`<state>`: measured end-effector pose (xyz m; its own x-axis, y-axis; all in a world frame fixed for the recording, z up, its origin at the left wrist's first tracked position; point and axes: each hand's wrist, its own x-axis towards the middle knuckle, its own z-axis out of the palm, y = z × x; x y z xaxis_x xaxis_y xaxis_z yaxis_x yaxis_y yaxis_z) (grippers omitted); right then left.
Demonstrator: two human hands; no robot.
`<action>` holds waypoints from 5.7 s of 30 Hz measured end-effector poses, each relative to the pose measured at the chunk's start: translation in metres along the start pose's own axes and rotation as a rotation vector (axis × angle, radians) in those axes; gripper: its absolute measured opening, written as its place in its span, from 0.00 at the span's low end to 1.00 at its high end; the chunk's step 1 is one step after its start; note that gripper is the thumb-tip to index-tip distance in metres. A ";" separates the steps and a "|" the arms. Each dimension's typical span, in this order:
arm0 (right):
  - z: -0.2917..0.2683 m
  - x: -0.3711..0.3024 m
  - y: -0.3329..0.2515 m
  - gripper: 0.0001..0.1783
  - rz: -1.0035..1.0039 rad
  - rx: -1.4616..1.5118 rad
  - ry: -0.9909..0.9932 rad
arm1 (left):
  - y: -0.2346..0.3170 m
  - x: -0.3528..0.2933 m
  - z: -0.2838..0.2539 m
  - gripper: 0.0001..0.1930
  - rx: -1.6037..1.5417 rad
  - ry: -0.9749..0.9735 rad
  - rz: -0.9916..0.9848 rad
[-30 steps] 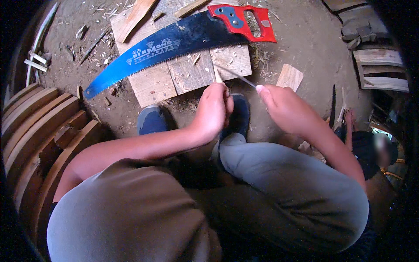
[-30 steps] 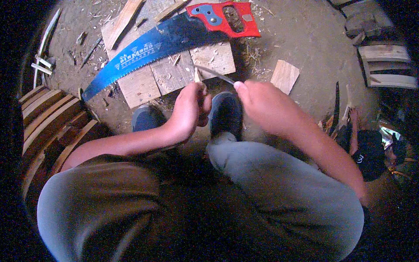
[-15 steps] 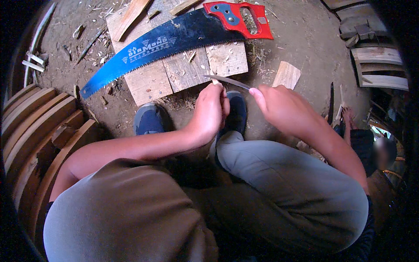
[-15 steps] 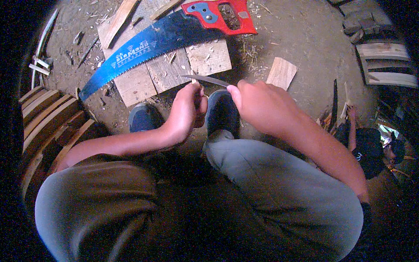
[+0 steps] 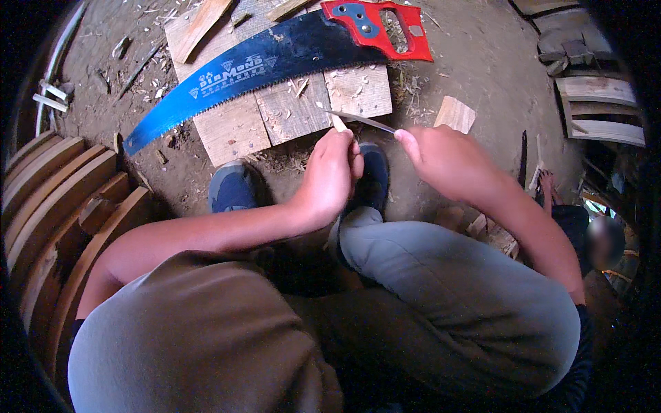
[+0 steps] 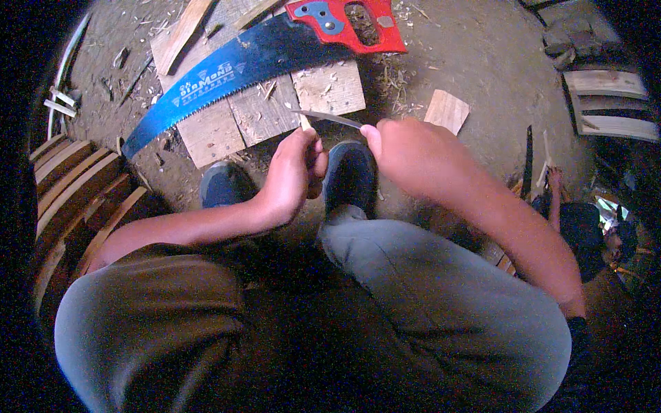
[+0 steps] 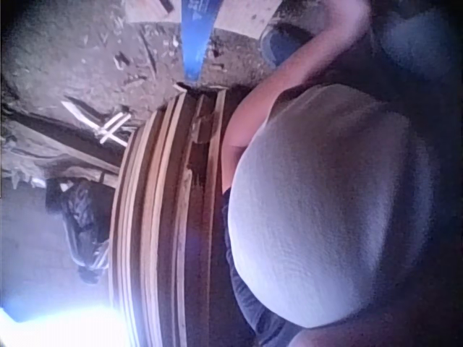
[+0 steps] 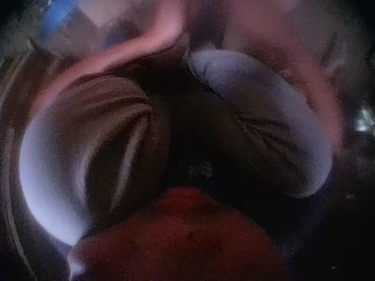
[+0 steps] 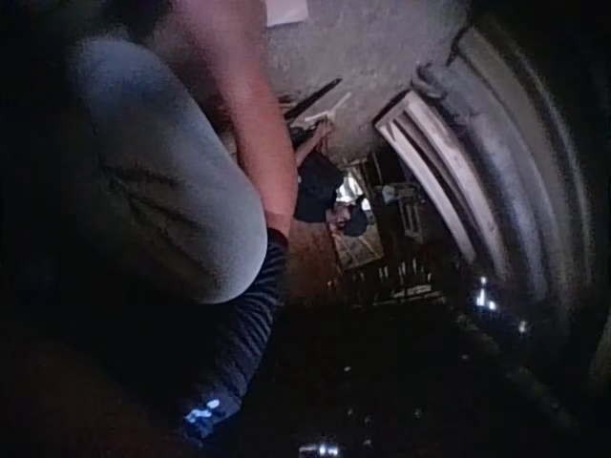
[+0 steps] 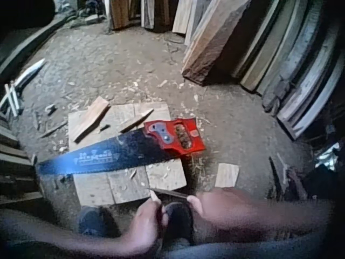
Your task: The person sits on the floor and uses a knife to carve and shape a small piece of wood. They repeatedly scrape and pare the wood, occasionally pausing to inspect the edges.
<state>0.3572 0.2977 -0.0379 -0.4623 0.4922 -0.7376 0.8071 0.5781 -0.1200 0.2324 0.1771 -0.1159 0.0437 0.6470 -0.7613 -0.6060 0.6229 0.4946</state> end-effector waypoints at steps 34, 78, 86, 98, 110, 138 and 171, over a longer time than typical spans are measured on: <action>-0.022 -0.011 -0.017 0.24 -0.113 -0.216 0.090 | 0.000 0.001 0.000 0.18 0.047 0.015 0.041; -0.021 -0.007 -0.017 0.25 0.016 -0.065 -0.079 | -0.001 0.003 -0.004 0.14 0.008 -0.033 -0.028; -0.009 -0.004 -0.009 0.26 -0.021 0.027 -0.026 | -0.001 0.005 -0.007 0.14 -0.075 -0.074 -0.076; 0.002 -0.013 -0.009 0.22 -0.115 -0.030 0.144 | -0.001 0.010 -0.013 0.12 -0.124 -0.172 -0.178; -0.005 -0.029 0.006 0.22 -0.357 -0.087 0.330 | 0.001 0.001 -0.009 0.14 -0.019 -0.071 -0.108; 0.016 -0.015 0.001 0.22 -0.096 -0.105 0.213 | 0.005 0.006 0.002 0.14 -0.100 -0.087 -0.129; -0.006 -0.014 0.006 0.21 -0.128 -0.082 0.094 | 0.002 0.003 -0.005 0.15 -0.001 -0.096 -0.053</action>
<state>0.3661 0.2985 -0.0246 -0.5950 0.4672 -0.6540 0.7084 0.6892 -0.1521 0.2279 0.1782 -0.1197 0.1513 0.6526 -0.7425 -0.6018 0.6567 0.4546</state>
